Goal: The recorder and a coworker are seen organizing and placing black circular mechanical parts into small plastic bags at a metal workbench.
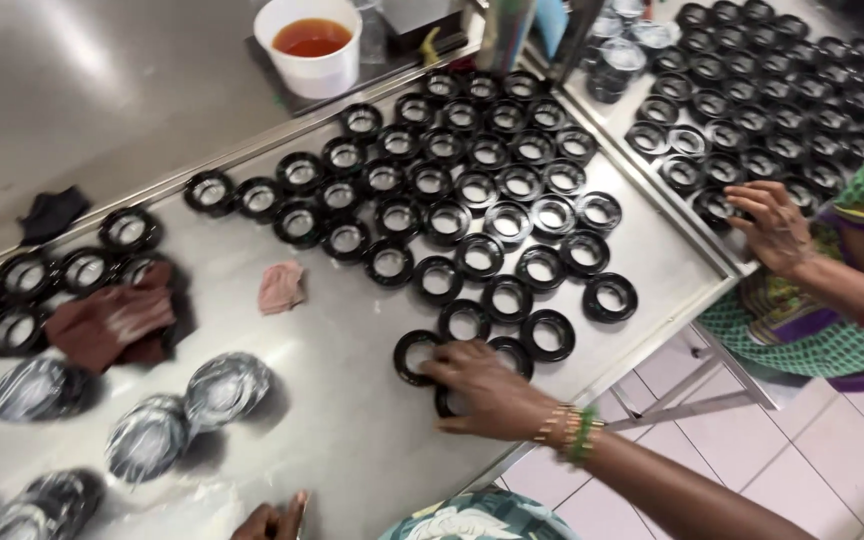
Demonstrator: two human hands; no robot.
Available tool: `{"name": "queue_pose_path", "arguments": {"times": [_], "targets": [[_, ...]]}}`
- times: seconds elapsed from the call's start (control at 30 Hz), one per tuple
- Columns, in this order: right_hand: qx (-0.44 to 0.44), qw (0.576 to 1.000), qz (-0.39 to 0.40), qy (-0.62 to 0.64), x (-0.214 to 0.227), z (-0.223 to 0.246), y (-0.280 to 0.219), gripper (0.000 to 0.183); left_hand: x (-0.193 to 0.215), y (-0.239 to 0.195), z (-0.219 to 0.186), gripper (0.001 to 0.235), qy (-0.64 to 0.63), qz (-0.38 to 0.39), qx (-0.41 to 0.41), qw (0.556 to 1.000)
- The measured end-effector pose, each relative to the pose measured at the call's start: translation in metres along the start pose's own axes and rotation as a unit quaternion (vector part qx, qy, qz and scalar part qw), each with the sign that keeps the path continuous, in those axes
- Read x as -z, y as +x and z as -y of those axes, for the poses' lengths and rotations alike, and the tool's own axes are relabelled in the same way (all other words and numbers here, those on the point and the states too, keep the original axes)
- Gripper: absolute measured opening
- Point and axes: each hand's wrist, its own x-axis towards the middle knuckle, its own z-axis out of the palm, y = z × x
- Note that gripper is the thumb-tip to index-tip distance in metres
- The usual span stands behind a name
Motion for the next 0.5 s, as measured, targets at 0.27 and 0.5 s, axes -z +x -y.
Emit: {"name": "queue_pose_path", "arguments": {"times": [0.27, 0.5], "targets": [[-0.032, 0.995, -0.073, -0.053, -0.025, -0.007, -0.026, 0.087, 0.118, -0.073, -0.138, 0.033, -0.016, 0.033, 0.045, 0.998], [0.040, 0.997, -0.071, -0.008, -0.064, 0.014, -0.025, 0.084, 0.136, -0.082, -0.147, 0.026, -0.184, 0.088, 0.108, 0.973]]}}
